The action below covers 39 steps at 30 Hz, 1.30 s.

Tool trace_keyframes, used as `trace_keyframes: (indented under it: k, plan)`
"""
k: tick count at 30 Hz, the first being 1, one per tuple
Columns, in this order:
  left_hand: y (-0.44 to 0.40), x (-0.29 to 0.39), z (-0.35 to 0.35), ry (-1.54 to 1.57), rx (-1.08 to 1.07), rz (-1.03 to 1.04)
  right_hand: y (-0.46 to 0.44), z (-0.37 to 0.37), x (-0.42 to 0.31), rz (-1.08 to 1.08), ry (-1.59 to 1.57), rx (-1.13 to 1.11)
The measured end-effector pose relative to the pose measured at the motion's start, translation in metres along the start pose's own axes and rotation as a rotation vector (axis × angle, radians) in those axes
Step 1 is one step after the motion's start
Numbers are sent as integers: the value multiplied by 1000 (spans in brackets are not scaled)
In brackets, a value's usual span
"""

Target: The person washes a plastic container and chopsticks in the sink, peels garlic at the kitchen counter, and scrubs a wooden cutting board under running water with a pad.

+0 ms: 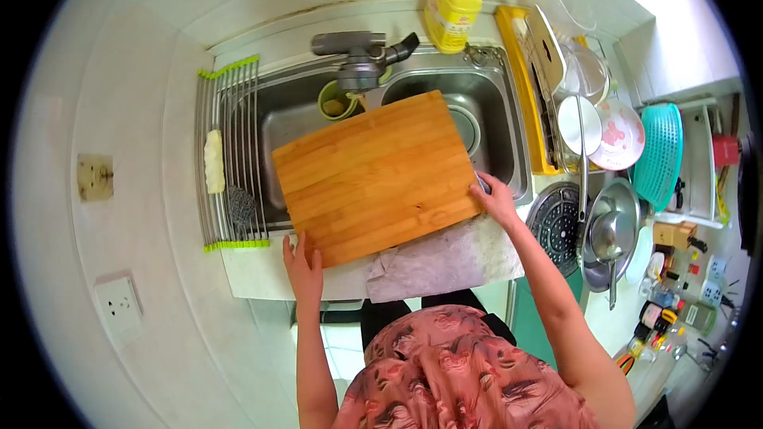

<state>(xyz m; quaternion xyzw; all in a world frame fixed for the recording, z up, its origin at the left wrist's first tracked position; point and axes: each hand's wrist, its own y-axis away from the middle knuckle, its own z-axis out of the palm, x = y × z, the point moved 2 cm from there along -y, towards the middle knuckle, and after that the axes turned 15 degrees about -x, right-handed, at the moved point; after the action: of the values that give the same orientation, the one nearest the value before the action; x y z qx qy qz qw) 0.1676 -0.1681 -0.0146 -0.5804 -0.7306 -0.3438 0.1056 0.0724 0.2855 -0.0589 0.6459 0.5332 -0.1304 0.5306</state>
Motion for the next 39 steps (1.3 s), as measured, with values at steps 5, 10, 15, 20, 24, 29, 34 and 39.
trace_keyframes:
  k: [5,10,15,20,24,29,34,39]
  plan:
    - [9,-23,-4,370,-22,-174,9,-5,-30,-221,-54,73]
    - [36,-6,-56,565,-150,-143,74,-53,-152,-124,-147,-179]
    - [60,34,-136,607,-190,-132,95,-89,-184,-128,-277,-236]
    - [23,61,-196,541,-178,143,86,-101,-193,-162,-442,-296]
    - [-30,77,-222,456,-193,136,42,-113,-165,-94,-478,-183]
    - [-58,87,-230,447,-196,173,32,-112,-181,-120,-559,-123]
    - [-62,89,-231,441,-205,187,34,-104,-192,-99,-601,-67]
    - [-59,82,-226,393,-144,233,29,-118,-171,-50,-104,-95]
